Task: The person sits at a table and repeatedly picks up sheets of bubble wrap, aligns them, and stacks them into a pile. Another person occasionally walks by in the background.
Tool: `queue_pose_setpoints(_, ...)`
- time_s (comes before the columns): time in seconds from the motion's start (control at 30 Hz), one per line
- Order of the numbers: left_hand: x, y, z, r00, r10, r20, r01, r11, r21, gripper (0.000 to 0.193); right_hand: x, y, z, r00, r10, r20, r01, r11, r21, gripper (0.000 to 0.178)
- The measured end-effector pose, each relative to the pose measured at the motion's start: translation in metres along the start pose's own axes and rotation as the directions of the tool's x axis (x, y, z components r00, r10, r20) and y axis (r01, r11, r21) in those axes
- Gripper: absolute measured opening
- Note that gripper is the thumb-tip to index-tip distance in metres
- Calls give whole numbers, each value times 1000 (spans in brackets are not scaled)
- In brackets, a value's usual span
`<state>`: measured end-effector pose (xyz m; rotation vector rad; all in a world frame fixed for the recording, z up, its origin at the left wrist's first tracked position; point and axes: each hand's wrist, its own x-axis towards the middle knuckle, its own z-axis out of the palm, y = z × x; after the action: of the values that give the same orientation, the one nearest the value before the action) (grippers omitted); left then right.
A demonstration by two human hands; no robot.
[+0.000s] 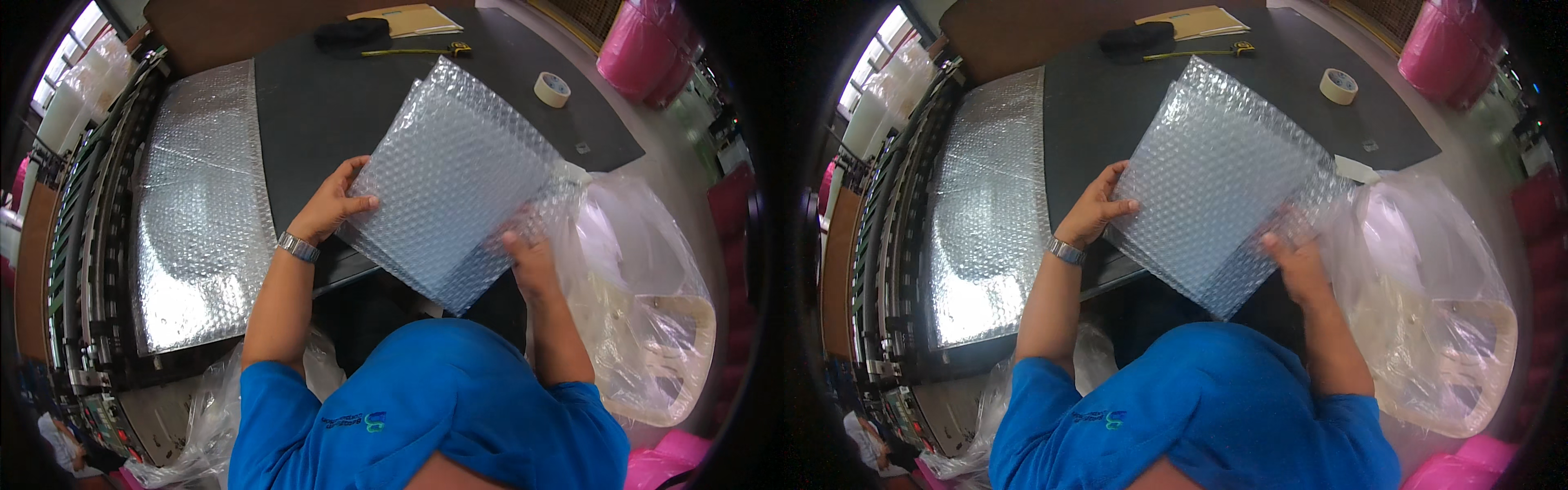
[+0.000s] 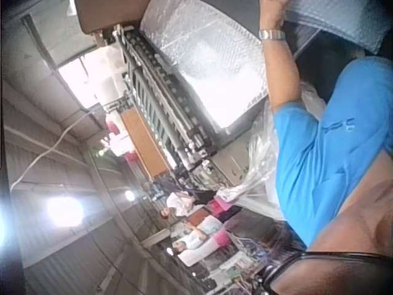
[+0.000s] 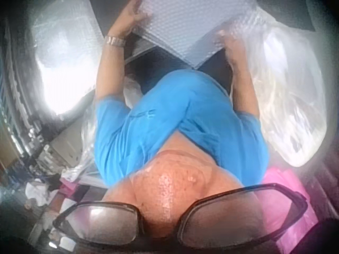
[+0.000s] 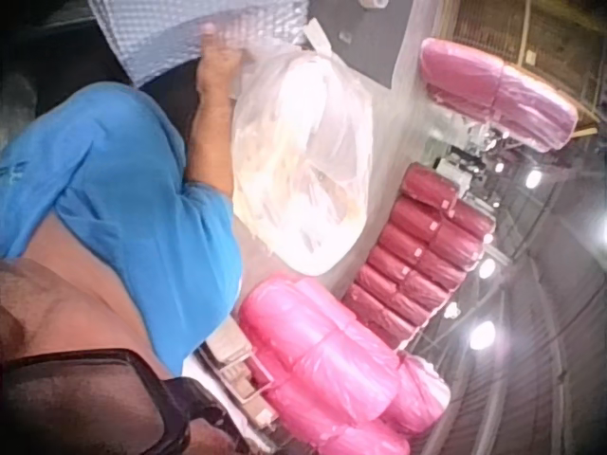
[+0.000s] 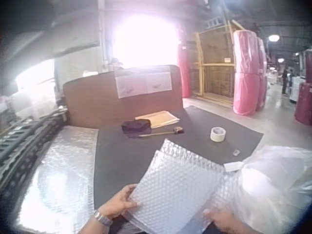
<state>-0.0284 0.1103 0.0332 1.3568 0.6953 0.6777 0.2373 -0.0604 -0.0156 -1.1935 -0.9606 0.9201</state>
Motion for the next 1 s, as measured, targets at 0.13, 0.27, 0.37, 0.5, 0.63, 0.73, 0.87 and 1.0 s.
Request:
queue_pose_setpoints(0.13, -12, 14, -5, 991, 100, 85, -102, 995, 14, 63, 44, -65, -33, 942, -285, -177, 308, 943, 124, 86)
queue_pose_setpoints(0.27, -14, 11, -9, 969, 64, 238, -88, 992, 94, 60, 50, -92, -41, 962, -48, 270, 131, 945, -299, 78)
queue_pose_setpoints(0.37, -11, 11, -1, 973, 87, 212, -121, 981, 154, 58, 49, -80, -29, 890, 259, 374, -89, 905, -416, 65)
queue_pose_setpoints(0.5, -7, 9, -14, 922, 367, -122, -295, 872, 390, 47, 50, -53, -15, 932, 296, 210, -251, 944, -214, 57)
queue_pose_setpoints(0.63, -10, 41, -56, 733, 643, -224, -236, 549, 802, 47, 64, -21, -28, 962, 267, 51, -264, 963, -58, 59)
queue_pose_setpoints(0.73, -19, 42, -90, 822, 501, -271, 237, 132, 962, 52, 64, -11, -33, 971, 235, 47, -235, 972, -8, 60)
queue_pose_setpoints(0.87, -41, -7, -118, 942, 206, -264, 302, -184, 935, 57, 63, -11, -22, 970, 241, 18, -241, 970, 8, 60)
queue_pose_setpoints(1.0, -33, -1, -97, 941, 235, -244, 276, -115, 954, 41, 62, -8, -27, 965, 261, 25, -262, 963, 54, 60)
